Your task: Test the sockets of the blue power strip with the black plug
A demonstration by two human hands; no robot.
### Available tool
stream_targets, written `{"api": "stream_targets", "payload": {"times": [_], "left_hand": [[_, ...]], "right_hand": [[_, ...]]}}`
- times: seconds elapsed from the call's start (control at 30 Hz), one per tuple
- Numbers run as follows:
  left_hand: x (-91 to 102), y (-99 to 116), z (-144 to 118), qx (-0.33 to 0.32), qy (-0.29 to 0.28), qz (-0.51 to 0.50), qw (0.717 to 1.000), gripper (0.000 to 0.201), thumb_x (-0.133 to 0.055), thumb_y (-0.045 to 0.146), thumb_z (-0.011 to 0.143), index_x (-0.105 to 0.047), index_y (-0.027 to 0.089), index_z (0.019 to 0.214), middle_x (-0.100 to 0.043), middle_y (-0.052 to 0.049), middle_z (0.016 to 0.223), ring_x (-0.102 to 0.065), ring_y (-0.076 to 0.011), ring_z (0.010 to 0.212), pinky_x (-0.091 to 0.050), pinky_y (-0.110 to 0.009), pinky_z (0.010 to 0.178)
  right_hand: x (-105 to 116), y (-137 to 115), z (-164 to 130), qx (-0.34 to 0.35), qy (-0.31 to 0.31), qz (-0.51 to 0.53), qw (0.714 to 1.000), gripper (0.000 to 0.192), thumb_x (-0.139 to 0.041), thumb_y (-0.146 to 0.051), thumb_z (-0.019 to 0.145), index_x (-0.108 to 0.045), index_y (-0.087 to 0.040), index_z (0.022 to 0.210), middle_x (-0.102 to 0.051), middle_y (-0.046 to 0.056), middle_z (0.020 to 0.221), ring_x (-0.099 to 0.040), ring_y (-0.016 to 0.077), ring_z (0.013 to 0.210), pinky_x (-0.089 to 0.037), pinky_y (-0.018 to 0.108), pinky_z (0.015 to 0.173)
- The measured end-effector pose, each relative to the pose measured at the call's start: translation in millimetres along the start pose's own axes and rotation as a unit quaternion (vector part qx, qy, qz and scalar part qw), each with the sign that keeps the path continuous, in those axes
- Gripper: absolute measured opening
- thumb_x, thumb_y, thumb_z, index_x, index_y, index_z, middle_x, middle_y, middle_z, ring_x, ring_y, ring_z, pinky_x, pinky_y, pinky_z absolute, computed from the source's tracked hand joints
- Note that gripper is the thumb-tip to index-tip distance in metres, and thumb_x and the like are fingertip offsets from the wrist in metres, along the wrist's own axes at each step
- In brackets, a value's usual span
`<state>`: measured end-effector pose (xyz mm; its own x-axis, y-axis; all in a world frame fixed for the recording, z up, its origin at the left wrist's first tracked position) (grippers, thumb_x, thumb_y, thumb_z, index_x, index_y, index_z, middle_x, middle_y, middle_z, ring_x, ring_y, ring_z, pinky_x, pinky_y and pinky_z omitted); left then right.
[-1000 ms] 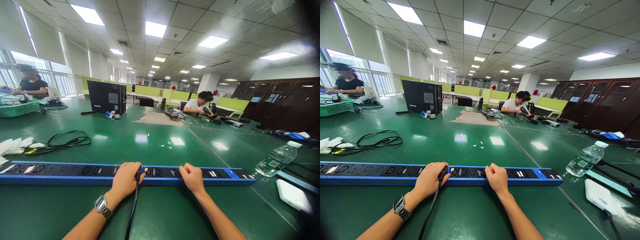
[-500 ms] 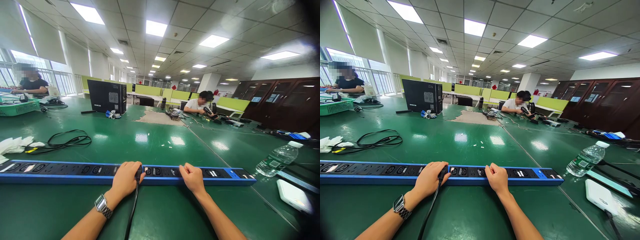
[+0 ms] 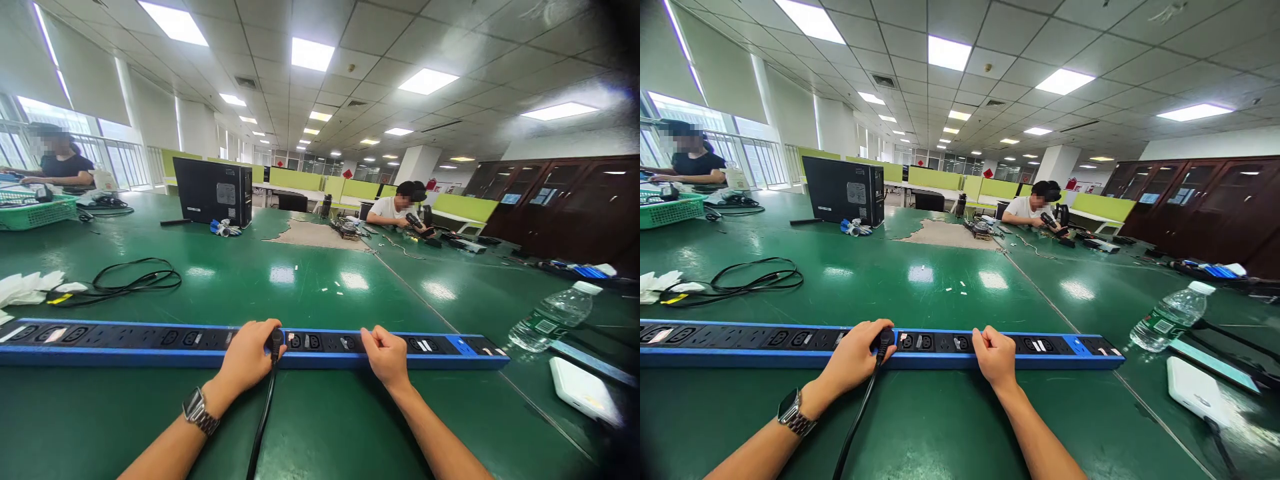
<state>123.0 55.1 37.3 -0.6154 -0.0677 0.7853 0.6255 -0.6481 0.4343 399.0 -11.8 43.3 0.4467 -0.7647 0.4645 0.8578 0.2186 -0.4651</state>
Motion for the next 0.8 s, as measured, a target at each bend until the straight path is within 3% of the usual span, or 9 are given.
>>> {"api": "stream_targets", "payload": {"times": [0.07, 0.2, 0.27, 0.4, 0.5, 0.8], "left_hand": [[8.3, -4, 0, 0.012, 0.033, -0.073, 0.997, 0.023, -0.063, 0.033, 0.083, -0.064, 0.022, 0.104, -0.073, -0.004, 0.097, -0.066, -0.0203, 0.088, -0.051, -0.034, 0.083], [26.6, -11, 2, 0.076, 0.154, -0.182, 0.968, 0.030, -0.061, 0.040, 0.085, -0.064, 0.021, 0.108, -0.073, -0.003, 0.098, -0.068, -0.0179, 0.084, -0.052, -0.030, 0.079], [15.0, 6, 9, 0.068, 0.124, -0.177, 0.974, 0.029, -0.063, 0.039, 0.085, -0.066, 0.022, 0.108, -0.074, -0.003, 0.098, -0.068, -0.0187, 0.087, -0.052, -0.030, 0.081], [-28.8, 47, 25, 0.075, 0.006, -0.155, 0.985, 0.027, -0.065, 0.032, 0.084, -0.068, 0.025, 0.110, -0.076, -0.002, 0.096, -0.069, -0.0185, 0.085, -0.051, -0.028, 0.076], [-47.5, 70, 36, 0.060, -0.020, -0.117, 0.991, 0.026, -0.069, 0.034, 0.081, -0.070, 0.027, 0.106, -0.076, -0.002, 0.092, -0.069, -0.0211, 0.086, -0.050, -0.031, 0.076], [-61.6, 78, 44, 0.024, -0.028, -0.038, 0.999, 0.030, -0.068, 0.033, 0.082, -0.068, 0.028, 0.112, -0.075, -0.003, 0.099, -0.068, -0.0240, 0.092, -0.048, -0.036, 0.083]], "right_hand": [[0, -1, -1, 0.004, 0.005, 0.005, 1.000, 0.046, -0.049, -0.037, 0.085, -0.022, -0.023, 0.051, -0.021, -0.008, 0.047, -0.024, 0.0065, 0.042, -0.025, 0.022, 0.045], [-3, -2, -1, 0.011, 0.003, -0.005, 1.000, 0.047, -0.050, -0.037, 0.085, -0.023, -0.022, 0.050, -0.022, -0.008, 0.047, -0.024, 0.0066, 0.042, -0.025, 0.022, 0.046], [-3, -3, 0, 0.012, 0.004, -0.011, 1.000, 0.047, -0.050, -0.038, 0.085, -0.023, -0.022, 0.050, -0.022, -0.008, 0.046, -0.024, 0.0068, 0.042, -0.025, 0.023, 0.046], [-1, -3, 0, 0.014, 0.007, -0.015, 1.000, 0.047, -0.050, -0.038, 0.085, -0.024, -0.022, 0.049, -0.023, -0.008, 0.046, -0.025, 0.0070, 0.042, -0.025, 0.023, 0.046], [-1, -3, 0, 0.017, 0.007, -0.014, 1.000, 0.046, -0.050, -0.037, 0.085, -0.026, -0.022, 0.049, -0.023, -0.008, 0.046, -0.026, 0.0068, 0.042, -0.025, 0.022, 0.046], [-3, -3, 0, 0.021, 0.002, -0.016, 1.000, 0.046, -0.049, -0.037, 0.087, -0.028, -0.022, 0.048, -0.025, -0.008, 0.044, -0.026, 0.0063, 0.041, -0.025, 0.022, 0.047]]}}
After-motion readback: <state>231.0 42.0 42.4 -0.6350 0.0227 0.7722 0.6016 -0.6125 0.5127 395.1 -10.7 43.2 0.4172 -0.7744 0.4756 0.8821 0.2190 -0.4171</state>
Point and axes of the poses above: each hand's wrist, its own z-axis towards the middle knuckle, its own x-axis out of the back of the hand, y = z × x, the point moved 9 cm from there along z, towards the middle knuckle
